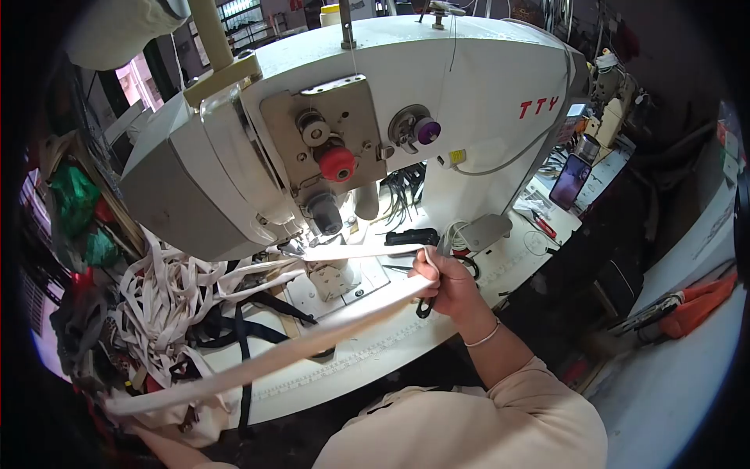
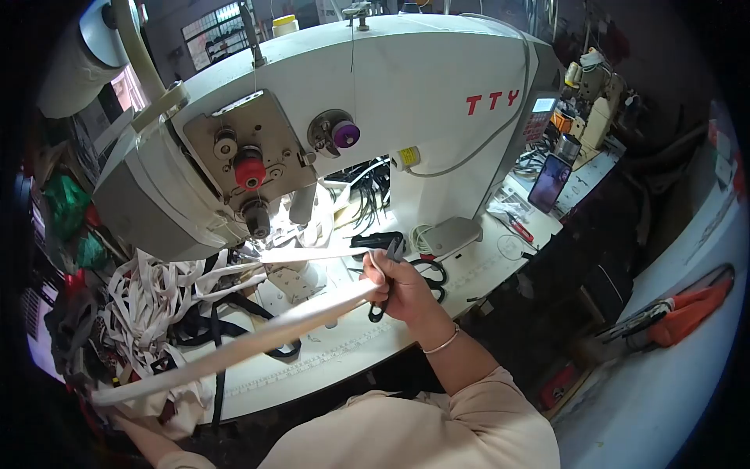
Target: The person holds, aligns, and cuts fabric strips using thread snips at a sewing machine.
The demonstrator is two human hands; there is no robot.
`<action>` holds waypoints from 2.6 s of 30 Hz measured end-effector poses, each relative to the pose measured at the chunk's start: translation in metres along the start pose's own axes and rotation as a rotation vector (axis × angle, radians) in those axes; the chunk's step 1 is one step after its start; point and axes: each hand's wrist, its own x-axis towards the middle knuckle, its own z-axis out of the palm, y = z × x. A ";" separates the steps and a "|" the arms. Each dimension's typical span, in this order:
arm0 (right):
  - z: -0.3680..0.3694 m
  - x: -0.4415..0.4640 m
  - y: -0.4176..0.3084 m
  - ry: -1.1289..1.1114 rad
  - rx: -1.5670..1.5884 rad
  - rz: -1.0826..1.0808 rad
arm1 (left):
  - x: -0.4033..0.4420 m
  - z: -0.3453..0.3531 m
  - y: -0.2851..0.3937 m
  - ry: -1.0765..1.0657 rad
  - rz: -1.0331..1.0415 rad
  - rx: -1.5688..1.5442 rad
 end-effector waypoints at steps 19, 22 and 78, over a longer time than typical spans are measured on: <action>0.035 -0.052 0.074 0.123 -1.178 0.413 | -0.343 0.321 0.260 -1.233 -0.966 -0.813; 0.042 -0.051 0.074 0.072 -1.296 0.362 | -0.337 0.329 0.263 -1.173 -0.910 -0.767; 0.011 -0.059 0.092 0.254 -0.589 0.599 | -0.392 0.266 0.252 -1.197 -1.003 -0.604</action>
